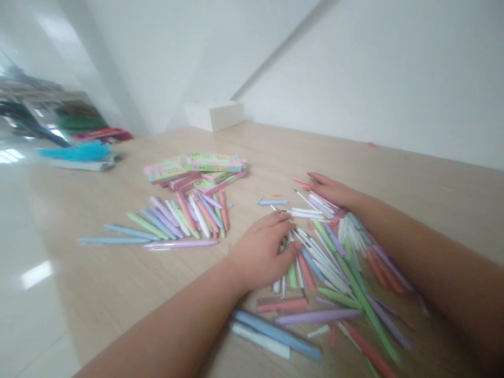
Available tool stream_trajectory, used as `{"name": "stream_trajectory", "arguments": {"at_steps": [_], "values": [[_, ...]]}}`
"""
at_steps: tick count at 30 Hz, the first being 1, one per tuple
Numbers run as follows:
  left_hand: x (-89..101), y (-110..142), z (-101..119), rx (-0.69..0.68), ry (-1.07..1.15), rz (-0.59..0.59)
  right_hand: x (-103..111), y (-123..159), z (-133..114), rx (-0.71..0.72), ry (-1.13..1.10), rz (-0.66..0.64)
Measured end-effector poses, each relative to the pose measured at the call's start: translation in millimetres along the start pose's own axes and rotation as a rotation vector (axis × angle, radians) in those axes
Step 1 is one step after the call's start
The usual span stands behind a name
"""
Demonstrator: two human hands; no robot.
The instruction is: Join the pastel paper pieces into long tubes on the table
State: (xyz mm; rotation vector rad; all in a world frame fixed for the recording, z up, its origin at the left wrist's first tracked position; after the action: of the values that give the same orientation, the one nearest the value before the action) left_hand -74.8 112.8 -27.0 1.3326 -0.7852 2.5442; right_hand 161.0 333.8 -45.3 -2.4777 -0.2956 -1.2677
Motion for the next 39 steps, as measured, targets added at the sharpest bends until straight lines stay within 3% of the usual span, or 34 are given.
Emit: {"name": "stream_trajectory", "arguments": {"at_steps": [6,9,12,16,19,26,30,34,39], "values": [[0.0,2.4,-18.0,0.221,-0.196,0.090,-31.7,-59.2,-18.8,0.125,0.035,-0.070],[-1.0,4.7,-30.9,0.339,-0.258,0.207,-36.4,-58.2,-26.7,0.222,0.028,-0.118],[-0.5,4.8,-37.3,0.392,-0.268,0.270,-36.4,-39.1,-35.4,0.308,0.005,-0.156],[5.3,2.4,-38.6,0.462,-0.281,0.228,-36.5,-13.1,-47.7,0.375,-0.022,-0.177],[10.2,1.7,-39.5,0.538,-0.276,0.187,-39.6,-8.6,-55.8,0.376,-0.034,-0.161],[10.4,1.4,-42.2,0.536,-0.280,0.231,-71.3,-46.3,-93.5,0.392,0.000,-0.111],[10.5,-0.3,-42.2,0.541,-0.280,0.199,-92.1,-74.5,-116.7,0.445,0.024,-0.103],[11.2,-0.5,-39.7,0.569,-0.296,0.180,-101.4,-88.1,-122.4,0.503,0.016,-0.127],[9.7,0.9,-37.5,0.577,-0.311,0.140,-98.3,-79.5,-117.8,0.518,-0.004,-0.126]]}}
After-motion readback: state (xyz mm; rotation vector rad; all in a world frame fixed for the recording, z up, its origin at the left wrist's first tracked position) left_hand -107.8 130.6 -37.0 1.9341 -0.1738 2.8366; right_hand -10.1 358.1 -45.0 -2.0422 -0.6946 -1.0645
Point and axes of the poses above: each hand's wrist, its own y-axis away from the middle knuckle, its own x-axis out of the back of the hand, z = x × y, the point moved 3 cm from there along -y, towards the middle knuckle, and after that the axes turned 4 degrees about z, right-handed, at the moved point
